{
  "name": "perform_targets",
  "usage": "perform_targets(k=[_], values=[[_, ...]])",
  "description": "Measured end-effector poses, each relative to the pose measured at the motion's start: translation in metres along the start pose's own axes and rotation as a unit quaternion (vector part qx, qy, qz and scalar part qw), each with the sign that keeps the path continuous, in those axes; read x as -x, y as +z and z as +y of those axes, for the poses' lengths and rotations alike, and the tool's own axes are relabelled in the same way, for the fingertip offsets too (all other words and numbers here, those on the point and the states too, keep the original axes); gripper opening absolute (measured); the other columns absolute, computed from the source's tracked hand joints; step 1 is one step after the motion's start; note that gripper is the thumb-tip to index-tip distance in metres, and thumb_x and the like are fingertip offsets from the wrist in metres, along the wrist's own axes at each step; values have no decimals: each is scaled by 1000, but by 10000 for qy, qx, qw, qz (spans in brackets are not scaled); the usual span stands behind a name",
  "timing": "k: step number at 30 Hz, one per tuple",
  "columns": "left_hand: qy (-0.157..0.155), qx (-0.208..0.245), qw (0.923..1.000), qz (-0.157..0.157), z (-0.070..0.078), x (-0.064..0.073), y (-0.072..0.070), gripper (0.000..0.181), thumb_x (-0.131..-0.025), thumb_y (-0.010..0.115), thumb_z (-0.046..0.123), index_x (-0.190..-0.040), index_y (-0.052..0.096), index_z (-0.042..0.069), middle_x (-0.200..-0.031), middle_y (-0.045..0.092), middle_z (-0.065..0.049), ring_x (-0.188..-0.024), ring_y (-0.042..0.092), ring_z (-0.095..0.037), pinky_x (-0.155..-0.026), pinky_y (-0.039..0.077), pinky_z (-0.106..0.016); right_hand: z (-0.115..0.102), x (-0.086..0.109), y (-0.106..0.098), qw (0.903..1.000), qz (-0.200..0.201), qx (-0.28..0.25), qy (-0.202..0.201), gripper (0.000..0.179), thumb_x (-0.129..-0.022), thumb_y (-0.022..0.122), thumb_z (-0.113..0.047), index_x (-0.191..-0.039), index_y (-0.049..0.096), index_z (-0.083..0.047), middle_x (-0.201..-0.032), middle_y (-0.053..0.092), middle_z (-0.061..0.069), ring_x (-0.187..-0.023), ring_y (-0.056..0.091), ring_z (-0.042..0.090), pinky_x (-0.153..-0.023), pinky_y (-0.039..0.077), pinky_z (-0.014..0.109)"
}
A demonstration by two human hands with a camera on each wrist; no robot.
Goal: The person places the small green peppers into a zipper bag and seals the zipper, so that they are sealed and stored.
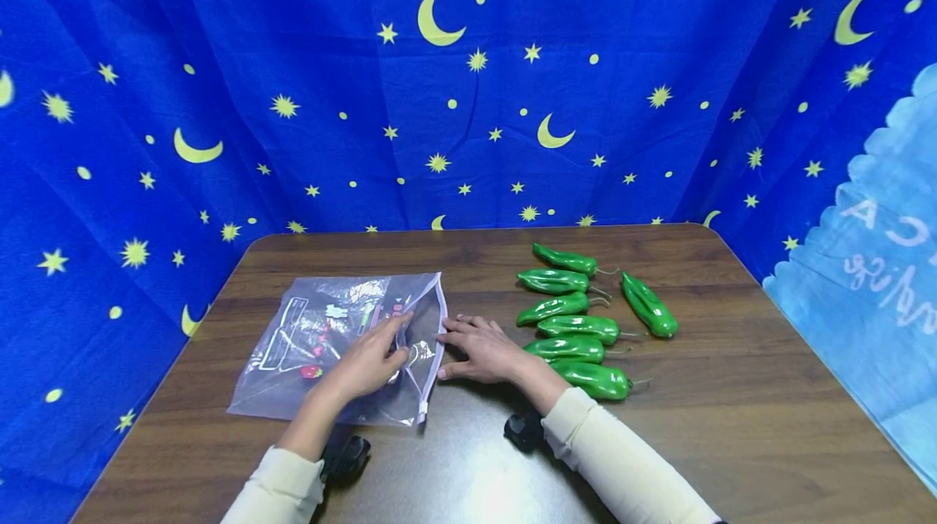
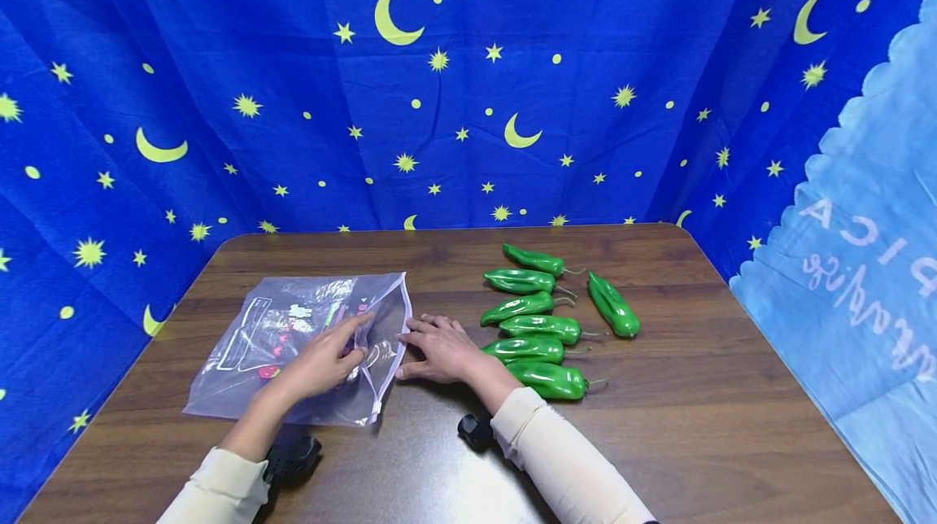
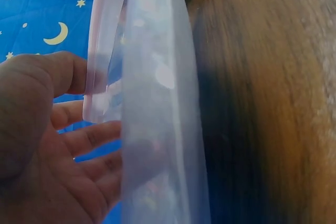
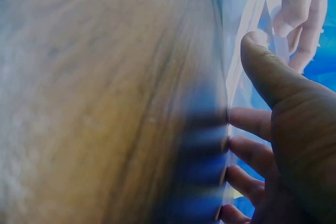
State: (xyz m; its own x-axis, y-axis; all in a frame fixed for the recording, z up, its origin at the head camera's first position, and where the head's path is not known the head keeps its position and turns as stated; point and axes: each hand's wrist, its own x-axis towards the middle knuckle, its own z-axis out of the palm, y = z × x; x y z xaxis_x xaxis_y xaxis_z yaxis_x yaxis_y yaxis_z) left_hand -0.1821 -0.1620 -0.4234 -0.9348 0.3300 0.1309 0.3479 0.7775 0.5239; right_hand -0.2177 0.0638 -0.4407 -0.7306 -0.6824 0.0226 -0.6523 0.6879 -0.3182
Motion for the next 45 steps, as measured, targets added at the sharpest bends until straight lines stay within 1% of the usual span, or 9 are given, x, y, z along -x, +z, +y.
perform_targets(k=[10, 18, 25, 28, 30, 32, 34, 39, 45], values=[[-161, 144, 9998, 31, 2, 1, -5, 62, -88, 59, 15, -144, 36, 2, -144, 42, -23, -132, 40, -42, -111, 32, -55, 0, 1, -1, 9999, -5, -88, 109, 60, -86, 58, -53, -135, 52, -19, -150, 39, 6, -139, 33, 31, -108, 33, 56], [-114, 209, 9997, 87, 6, 0, -6, 66, -84, 63, 15, -143, 37, 1, -141, 45, -24, -128, 45, -42, -108, 36, -55, 2, 0, -1, 9997, 50, -161, 160, 58, -88, 56, -53, -134, 54, -19, -149, 40, 6, -138, 35, 31, -107, 35, 55], [-349, 528, 9978, 198, 5, -1, -3, 67, -83, 67, 17, -143, 39, 4, -137, 49, -24, -118, 54, -41, -101, 44, -54, 1, 1, 0, 9998, 34, -150, 159, 59, -87, 56, -53, -135, 52, -18, -149, 40, 7, -138, 35, 31, -108, 34, 55], [-473, 788, 9954, 273, 5, -1, -2, 67, -83, 68, 16, -142, 40, 5, -131, 55, -24, -106, 61, -37, -91, 53, -48, 1, 1, 0, 9997, 34, -143, 178, 59, -87, 56, -53, -135, 52, -18, -150, 39, 7, -137, 36, 31, -108, 34, 55], [-643, 1112, 9913, 274, 6, -2, -3, 66, -83, 68, 14, -142, 40, 7, -118, 62, -24, -85, 67, -31, -73, 58, -41, 1, 1, -1, 9997, 33, -164, 194, 60, -88, 56, -53, -135, 52, -18, -150, 39, 7, -137, 35, 31, -109, 33, 55], [-777, 1319, 9877, 323, 7, -2, -3, 66, -82, 68, 13, -142, 41, 8, -104, 66, -21, -65, 63, -21, -55, 56, -31, 1, 1, -1, 9996, 30, -172, 209, 60, -88, 56, -53, -135, 52, -18, -150, 38, 6, -137, 36, 31, -109, 33, 55], [-848, 1431, 9853, 392, 7, -2, -4, 65, -82, 68, 13, -141, 42, 9, -93, 67, -18, -56, 57, -14, -46, 50, -25, 1, 1, -2, 9995, 17, -186, 235, 60, -88, 56, -53, -135, 52, -18, -150, 38, 6, -138, 35, 31, -109, 33, 55], [-746, 1375, 9862, 550, 8, -1, -4, 65, -81, 69, 12, -140, 43, 8, -88, 67, -14, -62, 56, -10, -49, 49, -22, 1, 1, -2, 9996, -42, -133, 262, 61, -87, 56, -54, -135, 52, -18, -151, 37, 5, -138, 35, 31, -109, 33, 55], [-940, 1663, 9804, 489, 11, 0, -7, 67, -82, 66, 9, -143, 40, 9, -91, 66, -15, -56, 55, -11, -44, 50, -24, 2, 0, -2, 9994, -155, -24, 307, 64, -86, 56, -57, -137, 50, -19, -153, 33, 4, -139, 34, 30, -110, 32, 54]])
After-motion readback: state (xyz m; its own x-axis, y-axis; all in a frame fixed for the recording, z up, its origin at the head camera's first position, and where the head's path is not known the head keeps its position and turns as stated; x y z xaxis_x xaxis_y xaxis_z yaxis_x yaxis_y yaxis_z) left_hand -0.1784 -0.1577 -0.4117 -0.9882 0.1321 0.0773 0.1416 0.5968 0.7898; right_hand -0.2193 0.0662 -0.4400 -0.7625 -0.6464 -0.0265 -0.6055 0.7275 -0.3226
